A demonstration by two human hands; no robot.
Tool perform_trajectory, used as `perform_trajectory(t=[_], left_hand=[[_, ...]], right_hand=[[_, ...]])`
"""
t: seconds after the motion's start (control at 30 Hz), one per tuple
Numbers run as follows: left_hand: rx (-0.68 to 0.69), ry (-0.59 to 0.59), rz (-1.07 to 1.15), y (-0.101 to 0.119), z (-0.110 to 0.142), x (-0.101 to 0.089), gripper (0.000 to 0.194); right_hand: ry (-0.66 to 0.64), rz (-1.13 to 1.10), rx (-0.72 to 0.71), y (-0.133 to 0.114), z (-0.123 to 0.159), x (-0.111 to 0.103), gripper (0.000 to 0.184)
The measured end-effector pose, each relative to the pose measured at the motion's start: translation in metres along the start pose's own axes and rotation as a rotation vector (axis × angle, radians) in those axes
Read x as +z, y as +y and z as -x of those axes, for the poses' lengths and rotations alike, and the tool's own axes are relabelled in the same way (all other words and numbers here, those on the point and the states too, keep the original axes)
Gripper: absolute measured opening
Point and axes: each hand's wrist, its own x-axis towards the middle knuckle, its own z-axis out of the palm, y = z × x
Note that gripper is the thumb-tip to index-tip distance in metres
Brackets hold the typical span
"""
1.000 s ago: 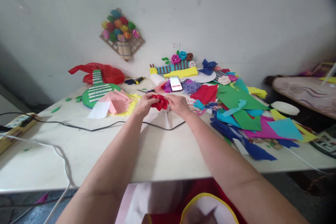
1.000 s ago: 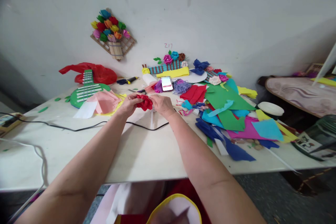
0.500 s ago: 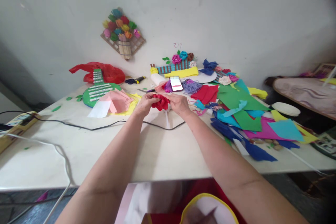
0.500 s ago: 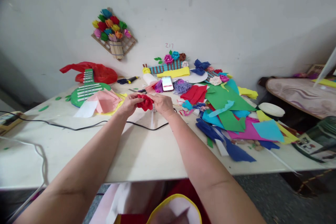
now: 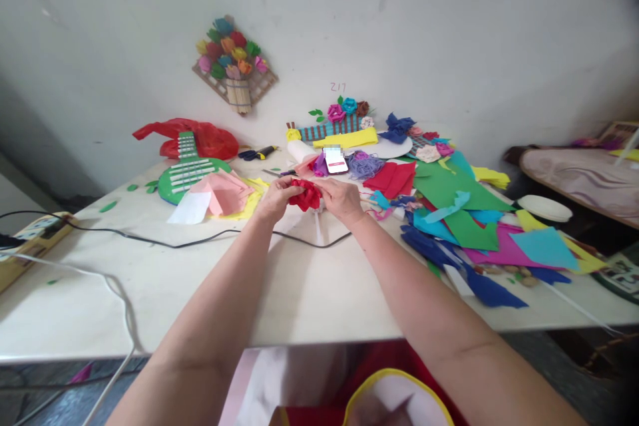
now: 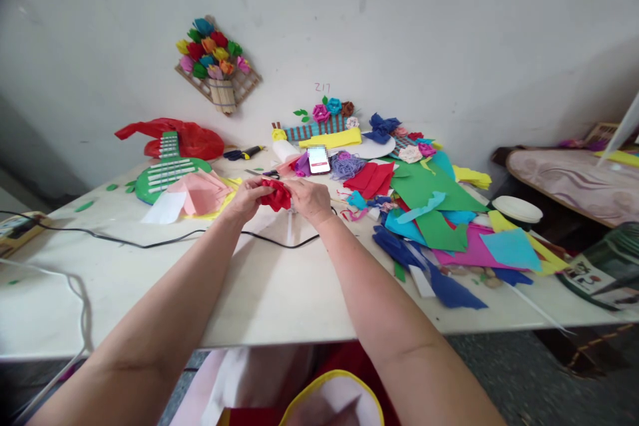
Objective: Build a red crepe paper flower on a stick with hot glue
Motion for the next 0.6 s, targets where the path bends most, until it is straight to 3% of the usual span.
perform_trajectory(t=[0.37, 0.6], left_hand=[[0.008, 0.01, -0.005, 0.0025, 0.0011, 0.0014, 0.021], [0.011, 0.011, -0.005, 0.0009, 0.0008, 0.001, 0.021]], right_hand=[[0.03, -0.01, -0.059, -0.0014, -0.0007, 0.0026, 0.03], [-0.017, 0.033, -0.012, -0.0049, 0.0003, -0.0027, 0.032]])
